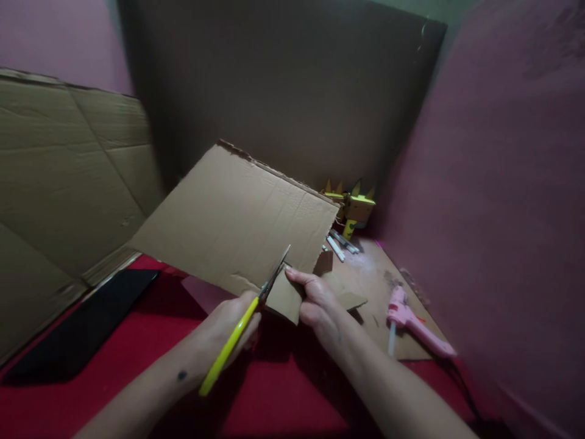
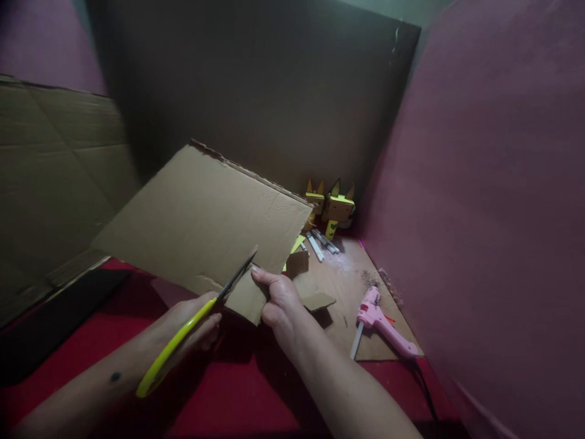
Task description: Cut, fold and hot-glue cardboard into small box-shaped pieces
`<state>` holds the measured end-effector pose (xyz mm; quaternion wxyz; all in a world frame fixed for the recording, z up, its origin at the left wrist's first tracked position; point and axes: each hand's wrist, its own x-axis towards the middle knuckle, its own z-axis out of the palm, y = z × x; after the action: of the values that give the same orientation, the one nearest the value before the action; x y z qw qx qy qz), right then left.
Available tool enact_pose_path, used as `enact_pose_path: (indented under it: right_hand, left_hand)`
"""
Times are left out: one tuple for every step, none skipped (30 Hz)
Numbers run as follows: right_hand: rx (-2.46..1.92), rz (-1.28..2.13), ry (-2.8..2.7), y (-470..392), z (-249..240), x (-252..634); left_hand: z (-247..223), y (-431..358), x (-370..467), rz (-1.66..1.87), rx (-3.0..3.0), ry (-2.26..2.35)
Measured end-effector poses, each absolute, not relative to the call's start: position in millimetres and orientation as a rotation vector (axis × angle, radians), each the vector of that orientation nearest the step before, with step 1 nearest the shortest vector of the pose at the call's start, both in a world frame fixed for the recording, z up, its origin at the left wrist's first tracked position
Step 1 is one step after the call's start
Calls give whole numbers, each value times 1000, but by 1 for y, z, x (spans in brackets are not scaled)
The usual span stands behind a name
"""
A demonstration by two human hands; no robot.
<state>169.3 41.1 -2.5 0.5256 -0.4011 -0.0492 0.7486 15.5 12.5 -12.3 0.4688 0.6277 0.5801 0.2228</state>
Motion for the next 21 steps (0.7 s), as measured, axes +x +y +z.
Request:
enact_pose_path:
  right_hand:
    - [-960,1791,-116,42,-4,169]
    - [-961,1791,-115,42,-6,169]
    - [-960,1790,-115,43,-7,170]
    - [-958,1787,-116,44,-8,170]
    - [-956,1785,-116,44,-9,170]
    - [-954,1781,-116,45,-10,170]
    - [-954,1777,-116,45,-10,170]
    - [-953,1772,-115,45,-10,170]
    - [-954,1767,-115,45,-11,169]
    - [-955,1760,-114,45,-11,169]
    - [-954,1753,-116,45,-11,168]
    - [-951,1747,-119,45,-12,168]
    - [-947,1742,-123,45,-12,167]
    - [-943,1738,-128,44,-12,167]
    - [-938,1735,-133,44,-13,166]
    - [-932,1731,-138,43,-13,166]
    - [-927,1722,-142,43,-12,166]
    - [-920,1708,-144,43,-12,166]
    - [-912,1690,-145,43,-11,167]
    - [-903,1670,-146,43,-10,168]
    - [-894,1652,-147,43,-9,170]
  left_hand:
    - [-11,13,18,542,1519,1468]
    - [-10,13,20,534,1507,1493]
    - [-9,13,22,526,1511,1495]
    - [-8,13,23,517,1527,1486]
    - [-7,14,23,504,1548,1476]
    - [-5,14,24,486,1565,1471]
    - [-4,14,24,470,1579,1470]
    - [-3,14,23,455,1590,1477]
    - [-2,14,23,441,1601,1482]
    - [-2,15,22,435,1619,1480]
    - [-2,15,22,438,1640,1469]
    - [-3,15,21,449,1662,1451]
    - [-4,15,20,460,1684,1430]
    - [-5,15,18,464,1705,1415]
    - [-6,14,16,469,1725,1407]
    - [-7,13,14,461,1742,1402]
    - [-8,10,11,449,1754,1394]
    - [-9,6,8,444,1759,1383]
    - [-11,2,5,449,1749,1373]
    - [-12,-3,2,473,1725,1370]
    - [-14,-8,-1,521,1676,1386]
